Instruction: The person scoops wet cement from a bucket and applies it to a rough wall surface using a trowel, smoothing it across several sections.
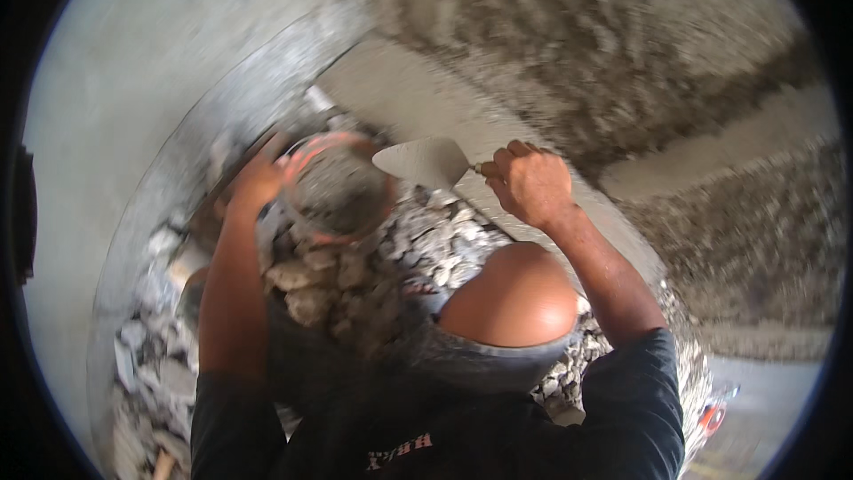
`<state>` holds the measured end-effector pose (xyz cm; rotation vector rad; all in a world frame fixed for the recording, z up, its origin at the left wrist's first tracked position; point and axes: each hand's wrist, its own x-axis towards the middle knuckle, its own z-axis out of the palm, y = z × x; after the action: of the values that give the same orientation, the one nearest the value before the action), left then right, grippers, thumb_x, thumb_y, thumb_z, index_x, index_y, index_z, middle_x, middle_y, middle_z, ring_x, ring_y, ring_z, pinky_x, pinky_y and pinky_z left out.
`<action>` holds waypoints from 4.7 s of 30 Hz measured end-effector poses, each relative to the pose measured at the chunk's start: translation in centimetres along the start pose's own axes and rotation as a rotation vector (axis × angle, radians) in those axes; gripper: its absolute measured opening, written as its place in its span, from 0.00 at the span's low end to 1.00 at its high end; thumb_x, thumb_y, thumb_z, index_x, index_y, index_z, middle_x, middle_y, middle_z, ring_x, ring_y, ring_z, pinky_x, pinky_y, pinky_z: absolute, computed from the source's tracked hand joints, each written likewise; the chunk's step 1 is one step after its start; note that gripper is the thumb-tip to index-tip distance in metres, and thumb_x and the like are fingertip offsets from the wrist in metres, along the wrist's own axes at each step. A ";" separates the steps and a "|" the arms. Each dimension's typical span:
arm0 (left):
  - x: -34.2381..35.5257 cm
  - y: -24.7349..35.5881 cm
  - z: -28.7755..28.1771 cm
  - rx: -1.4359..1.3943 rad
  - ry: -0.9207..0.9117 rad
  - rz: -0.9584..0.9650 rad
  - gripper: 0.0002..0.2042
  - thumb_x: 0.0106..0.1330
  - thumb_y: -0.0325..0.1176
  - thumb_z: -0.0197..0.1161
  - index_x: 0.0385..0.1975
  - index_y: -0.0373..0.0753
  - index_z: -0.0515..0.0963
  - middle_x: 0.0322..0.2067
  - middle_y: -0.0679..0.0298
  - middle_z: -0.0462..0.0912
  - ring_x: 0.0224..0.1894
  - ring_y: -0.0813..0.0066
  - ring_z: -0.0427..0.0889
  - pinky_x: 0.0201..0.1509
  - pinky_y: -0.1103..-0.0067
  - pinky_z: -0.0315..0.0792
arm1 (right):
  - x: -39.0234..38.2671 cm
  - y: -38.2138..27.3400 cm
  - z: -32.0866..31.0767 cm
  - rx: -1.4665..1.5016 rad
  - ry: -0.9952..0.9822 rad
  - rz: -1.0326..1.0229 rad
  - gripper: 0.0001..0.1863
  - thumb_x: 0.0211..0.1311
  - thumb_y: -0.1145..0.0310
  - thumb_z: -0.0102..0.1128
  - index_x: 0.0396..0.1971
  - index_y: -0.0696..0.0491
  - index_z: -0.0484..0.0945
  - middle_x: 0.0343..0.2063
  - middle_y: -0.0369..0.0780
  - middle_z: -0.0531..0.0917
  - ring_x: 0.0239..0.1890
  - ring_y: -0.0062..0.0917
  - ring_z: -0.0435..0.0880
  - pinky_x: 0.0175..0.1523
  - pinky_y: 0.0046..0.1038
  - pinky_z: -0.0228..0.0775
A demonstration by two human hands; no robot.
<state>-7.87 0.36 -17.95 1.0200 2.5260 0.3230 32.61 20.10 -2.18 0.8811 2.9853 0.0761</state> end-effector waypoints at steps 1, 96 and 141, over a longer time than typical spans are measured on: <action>-0.3 0.1 -0.4 -0.003 0.011 -0.020 0.35 0.73 0.62 0.51 0.50 0.29 0.83 0.50 0.36 0.83 0.56 0.37 0.81 0.60 0.55 0.75 | 1.9 -1.5 1.8 -0.024 -0.016 -0.055 0.08 0.62 0.62 0.65 0.39 0.45 0.87 0.41 0.40 0.85 0.43 0.34 0.87 0.46 0.37 0.82; -47.1 20.1 -51.0 -1.836 0.327 -0.865 0.12 0.80 0.49 0.55 0.36 0.50 0.74 0.21 0.77 0.69 0.20 0.87 0.67 0.22 0.83 0.63 | 4.0 10.8 -67.5 0.536 -0.371 -0.029 0.06 0.72 0.68 0.59 0.38 0.53 0.82 0.29 0.40 0.84 0.26 0.23 0.81 0.29 0.29 0.77; -44.7 17.9 -66.8 -1.611 -0.333 -0.199 0.19 0.77 0.52 0.57 0.25 0.48 0.70 0.17 0.80 0.60 0.16 0.89 0.55 0.20 0.84 0.48 | -6.9 -26.6 -59.8 0.664 -0.681 -0.074 0.19 0.60 0.53 0.64 0.31 0.57 0.81 0.29 0.51 0.85 0.36 0.47 0.87 0.44 0.46 0.78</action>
<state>2.92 -22.75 60.37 0.0994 1.2611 1.5536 21.54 -8.25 56.20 0.6301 2.3710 -1.0358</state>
